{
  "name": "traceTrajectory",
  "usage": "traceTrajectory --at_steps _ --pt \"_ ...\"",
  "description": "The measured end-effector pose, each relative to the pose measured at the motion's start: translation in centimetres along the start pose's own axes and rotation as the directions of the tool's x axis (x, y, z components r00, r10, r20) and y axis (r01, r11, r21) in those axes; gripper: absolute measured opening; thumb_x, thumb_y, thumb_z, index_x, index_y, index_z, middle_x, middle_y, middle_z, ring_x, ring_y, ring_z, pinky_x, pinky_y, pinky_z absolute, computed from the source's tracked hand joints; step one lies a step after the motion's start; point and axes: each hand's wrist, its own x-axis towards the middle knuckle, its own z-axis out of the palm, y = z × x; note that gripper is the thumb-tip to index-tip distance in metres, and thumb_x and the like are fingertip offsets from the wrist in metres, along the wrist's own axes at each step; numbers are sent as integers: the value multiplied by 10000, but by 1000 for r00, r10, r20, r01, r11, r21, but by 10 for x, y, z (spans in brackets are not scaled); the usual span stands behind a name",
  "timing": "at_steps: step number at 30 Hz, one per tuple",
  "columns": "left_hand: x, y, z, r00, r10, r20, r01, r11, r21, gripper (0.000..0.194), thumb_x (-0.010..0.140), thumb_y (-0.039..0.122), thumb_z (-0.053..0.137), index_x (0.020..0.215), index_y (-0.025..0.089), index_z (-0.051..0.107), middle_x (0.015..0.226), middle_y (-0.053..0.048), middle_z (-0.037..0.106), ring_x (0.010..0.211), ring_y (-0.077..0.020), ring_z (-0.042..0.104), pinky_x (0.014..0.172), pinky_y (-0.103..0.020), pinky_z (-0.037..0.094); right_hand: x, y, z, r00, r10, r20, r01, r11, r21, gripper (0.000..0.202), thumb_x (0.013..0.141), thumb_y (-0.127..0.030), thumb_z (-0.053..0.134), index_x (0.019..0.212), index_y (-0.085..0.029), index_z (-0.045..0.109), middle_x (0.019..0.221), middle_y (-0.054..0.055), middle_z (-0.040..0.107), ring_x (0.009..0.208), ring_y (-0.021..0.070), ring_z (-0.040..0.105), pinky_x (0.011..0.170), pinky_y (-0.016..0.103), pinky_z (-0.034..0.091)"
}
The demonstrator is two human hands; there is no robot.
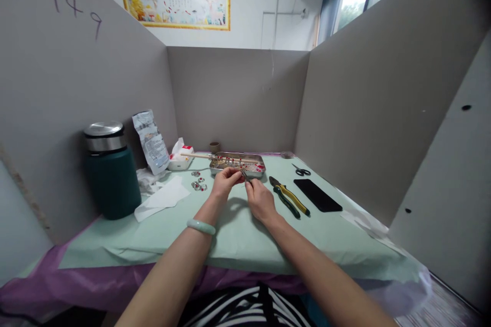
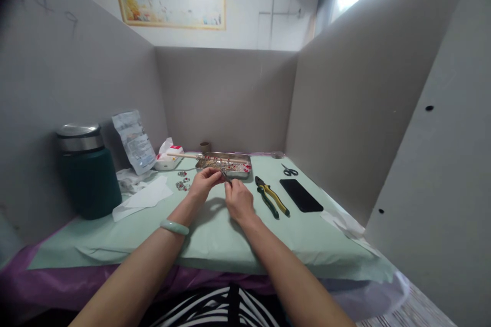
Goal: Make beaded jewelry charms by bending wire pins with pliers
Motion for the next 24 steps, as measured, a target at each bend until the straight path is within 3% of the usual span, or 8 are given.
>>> traceTrajectory --at_steps 16,24 --pt "3 -3 -1 988 144 -63 -123 956 267 185 580 186 744 730 125 654 763 -45 675 716 -148 622 756 -316 498 1 -2 1 993 70 93 -76 995 62 323 959 -342 315 837 -170 559 856 74 651 756 173 569 623 264 265" --pt "-1 0 -1 998 64 -23 -56 966 251 239 560 211 775 740 128 640 726 -39 668 694 -152 618 710 -308 502 4 1 0 987 98 126 -117 982 150 357 948 -336 334 800 -166 611 797 84 674 736 181 594 630 258 300"
